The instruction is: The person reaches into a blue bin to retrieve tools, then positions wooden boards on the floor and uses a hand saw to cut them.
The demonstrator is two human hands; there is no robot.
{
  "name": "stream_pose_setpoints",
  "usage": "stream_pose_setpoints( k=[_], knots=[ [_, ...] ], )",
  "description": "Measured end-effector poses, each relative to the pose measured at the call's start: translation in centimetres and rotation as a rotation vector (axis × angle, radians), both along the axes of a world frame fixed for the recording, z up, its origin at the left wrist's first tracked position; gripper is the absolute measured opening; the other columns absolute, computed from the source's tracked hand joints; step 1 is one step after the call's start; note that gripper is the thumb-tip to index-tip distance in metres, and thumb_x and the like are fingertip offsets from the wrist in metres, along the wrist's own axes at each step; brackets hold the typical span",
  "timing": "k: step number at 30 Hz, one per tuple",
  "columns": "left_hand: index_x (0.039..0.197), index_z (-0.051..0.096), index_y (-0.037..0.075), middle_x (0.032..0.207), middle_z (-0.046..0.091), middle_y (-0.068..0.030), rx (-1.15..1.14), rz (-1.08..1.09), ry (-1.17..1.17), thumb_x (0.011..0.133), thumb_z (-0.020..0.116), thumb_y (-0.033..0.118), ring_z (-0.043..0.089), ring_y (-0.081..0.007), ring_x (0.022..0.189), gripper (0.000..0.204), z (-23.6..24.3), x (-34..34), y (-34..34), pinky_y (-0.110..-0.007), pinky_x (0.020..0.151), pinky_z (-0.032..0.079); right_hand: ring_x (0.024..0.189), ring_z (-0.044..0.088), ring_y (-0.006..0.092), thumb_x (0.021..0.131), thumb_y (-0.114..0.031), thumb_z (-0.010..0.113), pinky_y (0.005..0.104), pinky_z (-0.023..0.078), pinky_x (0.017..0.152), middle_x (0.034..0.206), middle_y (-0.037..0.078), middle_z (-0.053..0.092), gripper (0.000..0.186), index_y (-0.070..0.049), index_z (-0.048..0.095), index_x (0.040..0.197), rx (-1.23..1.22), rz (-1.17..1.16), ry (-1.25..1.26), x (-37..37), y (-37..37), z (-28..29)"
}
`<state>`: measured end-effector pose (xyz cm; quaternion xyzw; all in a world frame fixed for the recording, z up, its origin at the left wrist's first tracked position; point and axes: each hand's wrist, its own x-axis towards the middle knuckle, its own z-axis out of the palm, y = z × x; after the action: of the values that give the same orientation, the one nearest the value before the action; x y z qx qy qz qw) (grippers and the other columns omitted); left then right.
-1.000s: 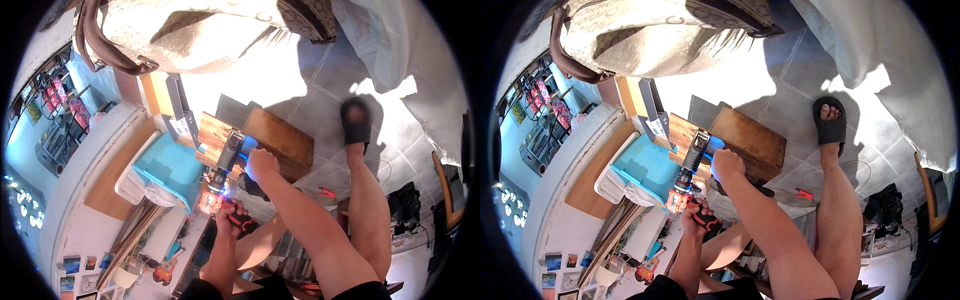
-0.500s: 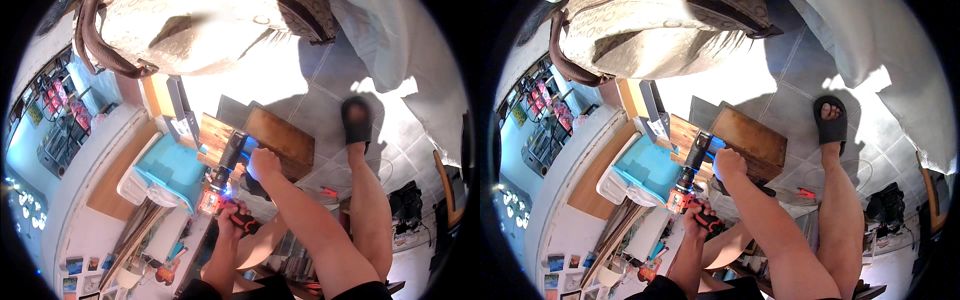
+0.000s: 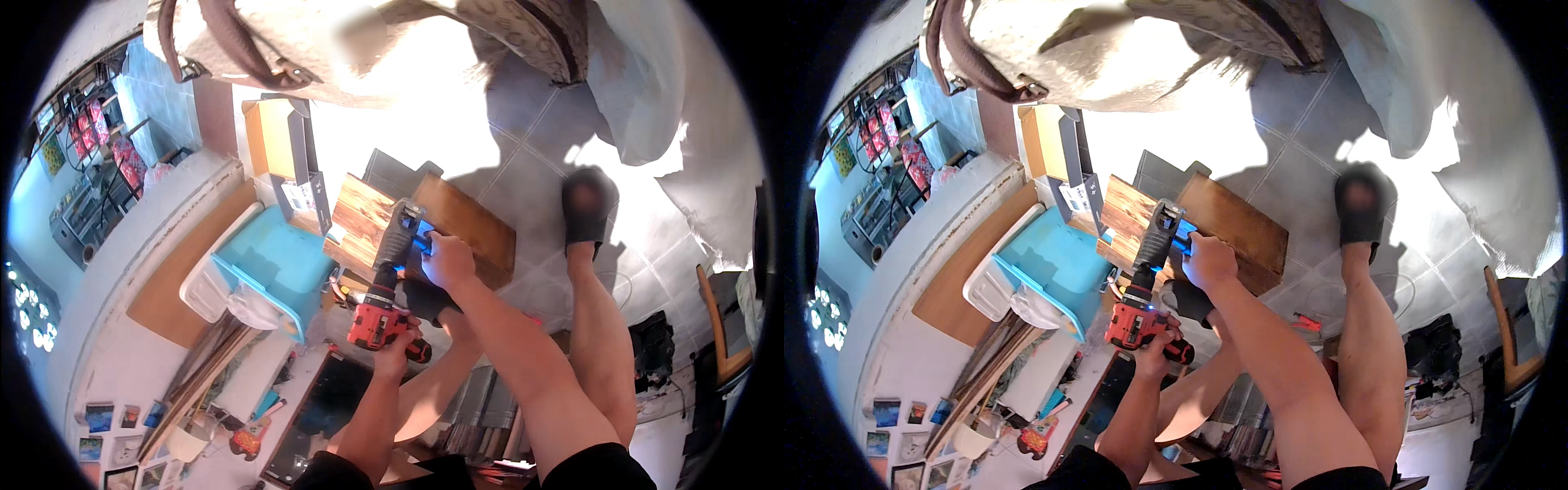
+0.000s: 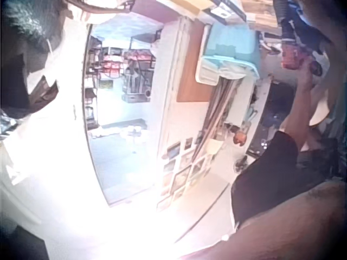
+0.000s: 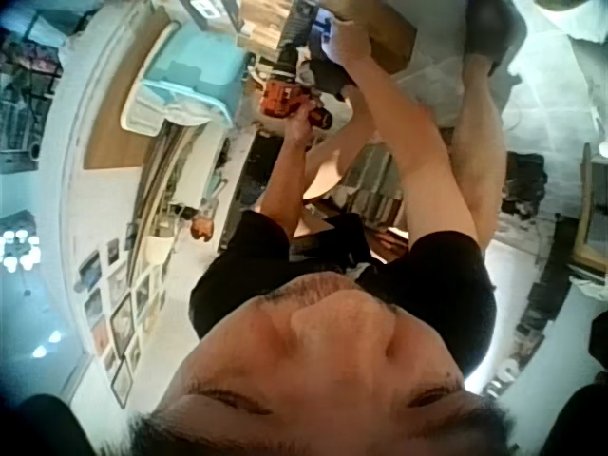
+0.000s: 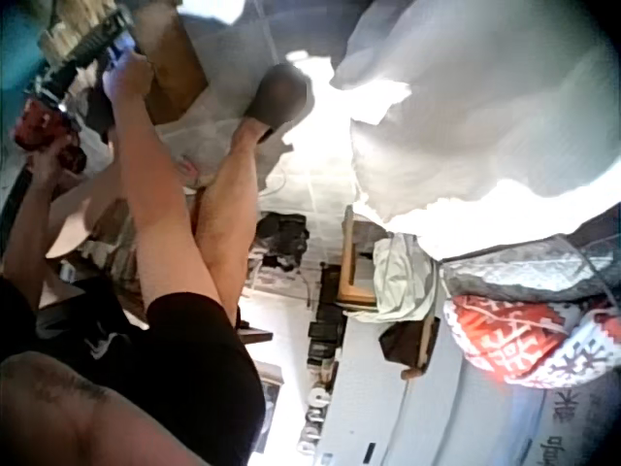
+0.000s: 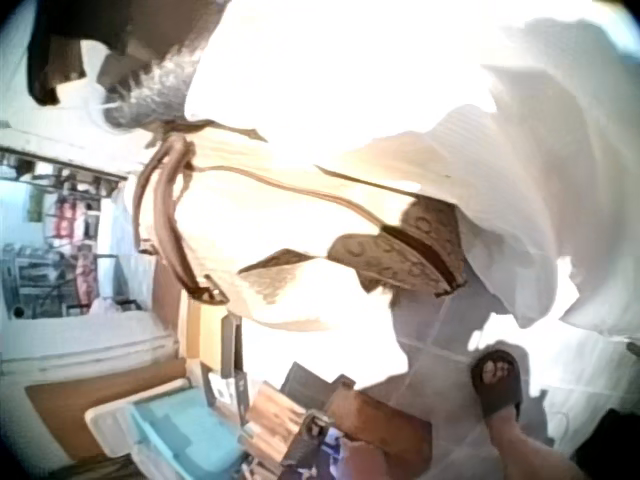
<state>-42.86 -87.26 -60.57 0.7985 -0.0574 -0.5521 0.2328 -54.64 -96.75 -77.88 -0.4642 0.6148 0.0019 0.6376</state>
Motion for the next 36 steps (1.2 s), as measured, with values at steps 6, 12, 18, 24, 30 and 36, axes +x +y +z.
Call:
stream_pose_setpoints(
  k=[6,12,18,24,30,36],
  knots=[
    [0.114,0.063,0.000,0.094,0.070,-0.0064,-0.018,-0.320,-0.276,0.086,0.065,-0.003,0.068,-0.0167,0.086,0.028,-1.1,-4.4,-0.4,-0.033,0.076,0.055,0.090,0.070,0.0428,0.080,-0.022,0.074,0.0524,0.057,0.082,0.090,0.024,0.072,0.026,-0.005,0.071,0.100,-0.026,-0.008,-0.028,-1.0,-0.8,-1.3],
    [0.098,0.065,0.000,0.075,0.069,-0.0109,-0.054,-0.381,-0.432,0.082,0.071,0.006,0.069,-0.0209,0.068,0.018,-1.2,-12.6,-9.2,-0.036,0.064,0.055,0.085,0.071,0.0398,0.082,-0.024,0.069,0.0475,0.058,0.076,0.089,0.023,0.072,0.027,-0.001,0.072,0.096,-0.082,-0.215,-0.195,-1.8,3.0,-8.5],
    [0.113,0.066,0.009,0.108,0.073,-0.0172,0.012,-0.386,-0.286,0.087,0.069,0.031,0.070,-0.0369,0.101,0.035,-0.8,-15.5,-13.3,-0.048,0.085,0.052,0.076,0.070,0.0358,0.088,-0.026,0.063,0.0436,0.058,0.070,0.085,0.020,0.070,0.029,0.000,0.068,0.099,0.075,-0.345,-0.291,-7.6,2.8,-14.6],
    [0.103,0.068,0.006,0.095,0.073,-0.0088,-0.157,-0.648,-0.322,0.082,0.075,0.009,0.072,-0.0237,0.089,0.023,3.3,-11.6,-5.9,-0.038,0.081,0.056,0.070,0.069,0.0347,0.090,-0.023,0.061,0.0421,0.057,0.065,0.081,0.019,0.068,0.030,0.003,0.065,0.104,-0.115,-0.198,-0.237,-10.5,4.2,-7.9],
    [0.122,0.062,0.002,0.100,0.069,-0.0097,-0.240,-0.165,-0.082,0.082,0.069,-0.003,0.070,-0.0207,0.090,0.041,11.9,-5.3,5.6,-0.035,0.081,0.057,0.085,0.069,0.0454,0.087,-0.018,0.071,0.0506,0.055,0.077,0.091,0.030,0.067,0.066,0.012,0.041,0.137,-0.281,0.114,-0.502,-4.9,6.2,9.1],
    [0.118,0.060,-0.003,0.098,0.068,-0.0140,-0.122,0.366,-0.018,0.079,0.062,-0.011,0.068,-0.0221,0.081,0.040,24.2,-4.2,6.2,-0.036,0.073,0.057,0.125,0.059,0.0401,0.089,-0.031,0.072,0.0442,0.047,0.104,0.135,0.027,0.059,0.060,0.002,0.051,0.135,0.055,0.336,-0.645,1.9,10.4,16.2]
  ],
)
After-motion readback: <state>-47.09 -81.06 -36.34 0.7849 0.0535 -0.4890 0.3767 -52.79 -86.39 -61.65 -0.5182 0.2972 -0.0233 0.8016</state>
